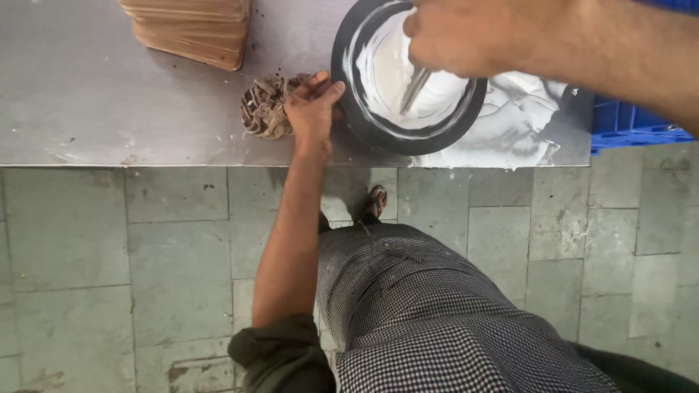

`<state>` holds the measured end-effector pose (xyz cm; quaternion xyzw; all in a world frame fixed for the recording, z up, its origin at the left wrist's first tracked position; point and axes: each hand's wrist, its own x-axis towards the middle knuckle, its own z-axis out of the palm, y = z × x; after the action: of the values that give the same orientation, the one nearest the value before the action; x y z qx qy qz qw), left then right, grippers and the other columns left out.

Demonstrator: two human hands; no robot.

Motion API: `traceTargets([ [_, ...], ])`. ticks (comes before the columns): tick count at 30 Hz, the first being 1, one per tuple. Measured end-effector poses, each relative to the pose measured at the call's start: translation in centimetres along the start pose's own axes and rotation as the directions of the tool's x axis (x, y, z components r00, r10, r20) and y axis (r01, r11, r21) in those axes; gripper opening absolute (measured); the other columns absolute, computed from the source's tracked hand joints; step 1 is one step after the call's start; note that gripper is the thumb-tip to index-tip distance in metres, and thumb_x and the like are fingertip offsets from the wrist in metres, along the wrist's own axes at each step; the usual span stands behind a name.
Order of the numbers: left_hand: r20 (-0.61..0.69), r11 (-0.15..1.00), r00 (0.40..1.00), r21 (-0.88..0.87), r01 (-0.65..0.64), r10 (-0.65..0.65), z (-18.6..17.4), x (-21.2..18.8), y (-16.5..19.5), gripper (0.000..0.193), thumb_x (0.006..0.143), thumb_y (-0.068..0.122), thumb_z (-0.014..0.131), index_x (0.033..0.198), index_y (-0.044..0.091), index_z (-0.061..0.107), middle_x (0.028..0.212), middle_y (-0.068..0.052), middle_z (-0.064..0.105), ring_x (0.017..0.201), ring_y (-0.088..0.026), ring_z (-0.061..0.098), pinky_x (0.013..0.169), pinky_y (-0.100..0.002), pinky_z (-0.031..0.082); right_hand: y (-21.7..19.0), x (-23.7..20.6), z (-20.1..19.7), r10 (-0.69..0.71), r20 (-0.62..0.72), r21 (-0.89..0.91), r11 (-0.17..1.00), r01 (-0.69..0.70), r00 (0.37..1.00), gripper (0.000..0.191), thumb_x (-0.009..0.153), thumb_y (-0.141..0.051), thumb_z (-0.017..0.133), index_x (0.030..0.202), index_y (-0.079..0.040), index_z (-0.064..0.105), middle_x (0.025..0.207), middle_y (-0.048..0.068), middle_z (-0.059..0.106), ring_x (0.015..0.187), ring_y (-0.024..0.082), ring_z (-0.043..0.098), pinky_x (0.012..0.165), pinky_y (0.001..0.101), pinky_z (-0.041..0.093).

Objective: The person scoops white frosting from a pile on a metal table and spreads it onto the top of a black circular object using a metal spatula. They repeat this process for multiple objects, retrieving them from a blue crate and returning them after frosting.

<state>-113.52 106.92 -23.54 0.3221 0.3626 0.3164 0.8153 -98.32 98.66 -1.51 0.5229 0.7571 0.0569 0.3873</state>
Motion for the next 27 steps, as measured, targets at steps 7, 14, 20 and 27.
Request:
traceTargets([
  [7, 0.034, 0.965, 0.974, 0.144, 0.218, -0.225, -0.6, -4.7, -4.5, 0.032, 0.077, 0.008, 0.086, 0.100, -0.003, 0.066, 0.094, -0.012, 0.071, 0.081, -0.023, 0.072, 0.066, -0.035, 0.067, 0.6, 1.5, -0.7, -0.004, -0.177, -0.033, 0.999, -0.002, 0.984, 0.011, 0.076, -0.011, 0.072, 0.084, -0.008, 0.079, 0.103, 0.008, 0.075, 0.088, 0.022, 0.075, 0.079, 0.0309, 0.061],
  [14, -0.098, 0.985, 0.993, 0.149, 0.084, -0.070, -1.4, -3.1, -4.3, 0.033, 0.078, 0.007, 0.086, 0.104, -0.002, 0.067, 0.095, -0.008, 0.072, 0.080, -0.019, 0.071, 0.065, -0.034, 0.064, -0.2, 0.2, -2.3, -0.022, -0.073, -0.038, 0.999, 0.019, 0.997, 0.013, 0.079, -0.013, 0.070, 0.090, -0.009, 0.077, 0.091, 0.006, 0.076, 0.090, 0.022, 0.074, 0.079, 0.0325, 0.060],
  [20, -0.025, 0.920, 0.955, 0.264, 0.290, -0.294, -1.1, -4.4, -4.7, 0.034, 0.073, 0.009, 0.087, 0.101, 0.001, 0.069, 0.089, -0.010, 0.076, 0.069, -0.022, 0.073, 0.056, -0.035, 0.060, 0.1, 1.3, -2.8, -0.034, -0.190, -0.050, 0.998, 0.025, 0.981, 0.012, 0.078, -0.016, 0.071, 0.084, -0.009, 0.078, 0.095, 0.007, 0.076, 0.084, 0.020, 0.075, 0.078, 0.0299, 0.060],
  [27, -0.071, 0.982, 0.992, 0.154, 0.111, -0.101, -1.3, -4.3, -5.9, 0.038, 0.082, 0.014, 0.090, 0.102, -0.010, 0.068, 0.090, -0.012, 0.070, 0.070, -0.020, 0.065, 0.059, -0.034, 0.057, 0.0, 0.4, -2.8, -0.070, -0.261, -0.121, 0.992, 0.039, 0.963, 0.013, 0.070, -0.016, 0.071, 0.081, -0.013, 0.078, 0.096, 0.002, 0.076, 0.093, 0.019, 0.075, 0.079, 0.0292, 0.060],
])
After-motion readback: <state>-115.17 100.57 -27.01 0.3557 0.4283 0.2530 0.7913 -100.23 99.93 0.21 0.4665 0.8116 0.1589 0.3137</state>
